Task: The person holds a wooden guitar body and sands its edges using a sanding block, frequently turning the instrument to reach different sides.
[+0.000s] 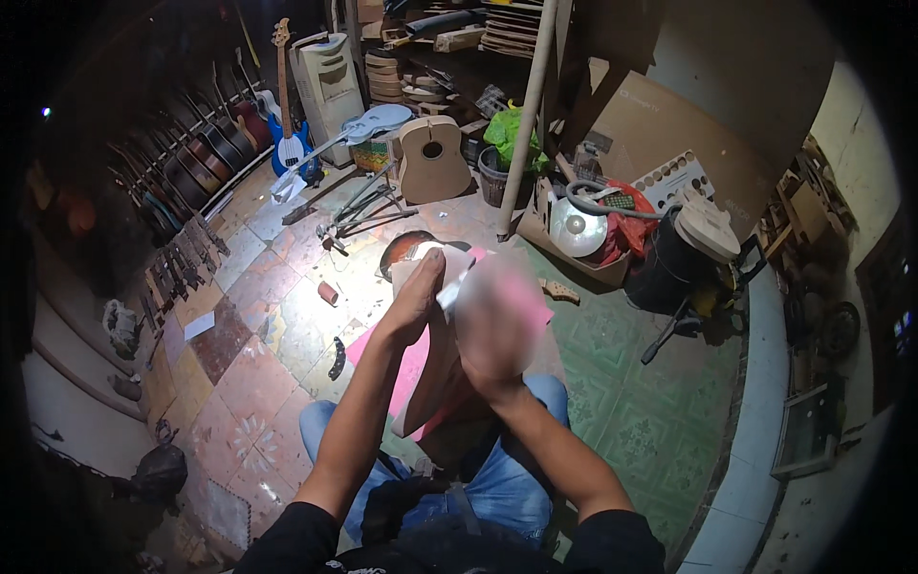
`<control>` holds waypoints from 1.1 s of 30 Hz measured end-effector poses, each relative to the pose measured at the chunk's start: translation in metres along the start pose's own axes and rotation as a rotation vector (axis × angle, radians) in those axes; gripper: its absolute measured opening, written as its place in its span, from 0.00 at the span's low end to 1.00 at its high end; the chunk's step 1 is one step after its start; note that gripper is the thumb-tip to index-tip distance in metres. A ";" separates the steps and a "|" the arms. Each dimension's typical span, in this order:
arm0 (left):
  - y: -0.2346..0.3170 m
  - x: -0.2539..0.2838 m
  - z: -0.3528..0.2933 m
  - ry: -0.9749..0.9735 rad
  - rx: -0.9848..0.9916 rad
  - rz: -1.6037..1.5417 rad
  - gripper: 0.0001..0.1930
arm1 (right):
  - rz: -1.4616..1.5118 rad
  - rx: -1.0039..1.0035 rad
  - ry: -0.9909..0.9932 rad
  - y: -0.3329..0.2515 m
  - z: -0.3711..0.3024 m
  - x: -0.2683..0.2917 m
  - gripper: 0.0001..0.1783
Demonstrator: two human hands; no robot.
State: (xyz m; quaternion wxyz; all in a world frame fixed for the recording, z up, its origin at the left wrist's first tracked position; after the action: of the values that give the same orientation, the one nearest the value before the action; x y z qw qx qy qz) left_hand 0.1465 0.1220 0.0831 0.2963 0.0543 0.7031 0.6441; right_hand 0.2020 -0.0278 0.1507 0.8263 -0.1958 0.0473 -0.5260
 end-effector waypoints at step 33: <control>-0.012 -0.020 0.017 -0.076 0.171 -0.152 0.20 | -0.117 0.355 -0.072 0.014 0.020 0.013 0.25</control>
State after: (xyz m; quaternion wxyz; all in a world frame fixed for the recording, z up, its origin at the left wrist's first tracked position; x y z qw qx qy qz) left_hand 0.1746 0.1255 0.0789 0.3651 0.0500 0.7457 0.5550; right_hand 0.2254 -0.0288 0.1651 0.8170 -0.0682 -0.0871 -0.5659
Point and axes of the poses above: each hand's wrist, its own z-axis towards the middle knuckle, its own x-axis out of the back of the hand, y = z × x, the point moved 10 cm from there along z, towards the middle knuckle, and after that the axes turned 15 degrees about y, right-handed, at the moved point
